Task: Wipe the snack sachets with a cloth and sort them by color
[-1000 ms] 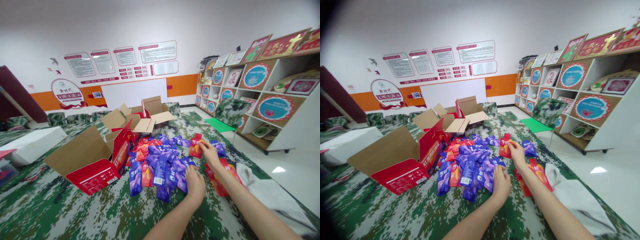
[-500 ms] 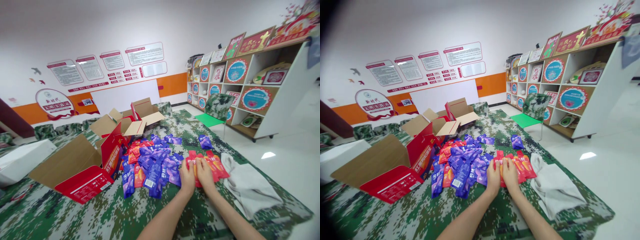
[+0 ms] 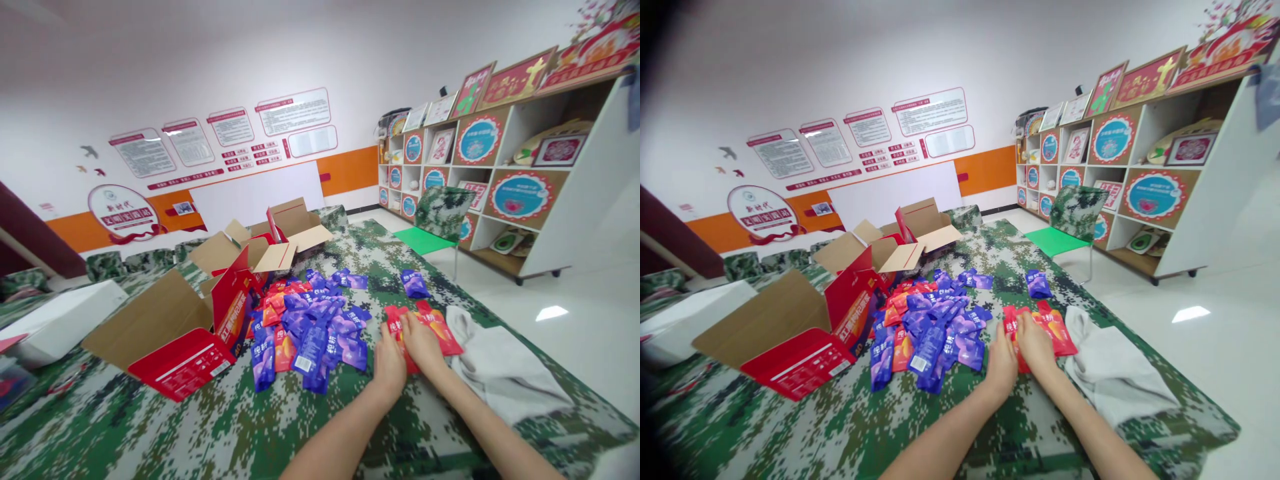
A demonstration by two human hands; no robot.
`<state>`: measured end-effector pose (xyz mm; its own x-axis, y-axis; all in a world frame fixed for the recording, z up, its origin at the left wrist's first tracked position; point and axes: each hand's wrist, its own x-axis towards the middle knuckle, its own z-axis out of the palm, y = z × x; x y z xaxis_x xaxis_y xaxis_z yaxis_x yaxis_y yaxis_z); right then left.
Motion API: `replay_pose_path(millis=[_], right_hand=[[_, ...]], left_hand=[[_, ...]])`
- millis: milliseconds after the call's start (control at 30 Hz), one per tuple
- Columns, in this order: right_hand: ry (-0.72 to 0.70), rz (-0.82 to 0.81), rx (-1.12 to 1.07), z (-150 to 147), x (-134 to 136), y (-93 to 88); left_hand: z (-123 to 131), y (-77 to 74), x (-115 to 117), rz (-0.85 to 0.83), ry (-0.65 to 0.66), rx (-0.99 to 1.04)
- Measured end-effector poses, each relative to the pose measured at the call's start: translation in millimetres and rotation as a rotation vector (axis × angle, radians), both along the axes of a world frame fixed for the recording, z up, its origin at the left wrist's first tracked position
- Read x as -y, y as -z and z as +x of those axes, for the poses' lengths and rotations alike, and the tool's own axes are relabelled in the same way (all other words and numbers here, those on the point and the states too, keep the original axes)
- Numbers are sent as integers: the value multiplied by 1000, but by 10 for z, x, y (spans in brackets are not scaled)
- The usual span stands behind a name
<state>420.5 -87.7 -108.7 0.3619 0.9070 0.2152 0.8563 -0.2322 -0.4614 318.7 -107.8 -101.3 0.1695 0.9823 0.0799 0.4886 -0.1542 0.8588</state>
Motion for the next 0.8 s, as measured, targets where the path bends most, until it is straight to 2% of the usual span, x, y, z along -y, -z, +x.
replay_pose_path(millis=[67, 133, 200, 333, 467, 633, 700, 800], right_hand=[[34, -54, 38, 83, -32, -9], [57, -49, 64, 122, -41, -29], [52, 61, 124, 109, -30, -65], [26, 293, 224, 2, 0, -165], [-53, 350, 129, -68, -61, -218], [-147, 338, -90, -141, -290, -165], [-167, 301, -198, -197, -387, -122], [-190, 248, -315, -290, -486, -50]], left_hand=[[-26, 0, 23, 35, 44, 3], [-61, 10, 38, 146, 73, 27], [-94, 28, 39, 226, 80, 16], [-136, 44, 19, 274, 46, -126], [-212, -5, -63, 360, 0, -323], [-466, -23, -371, 398, -127, -602], [-586, 5, -500, 356, -188, -639], [-726, 31, -620, 304, -206, -628]])
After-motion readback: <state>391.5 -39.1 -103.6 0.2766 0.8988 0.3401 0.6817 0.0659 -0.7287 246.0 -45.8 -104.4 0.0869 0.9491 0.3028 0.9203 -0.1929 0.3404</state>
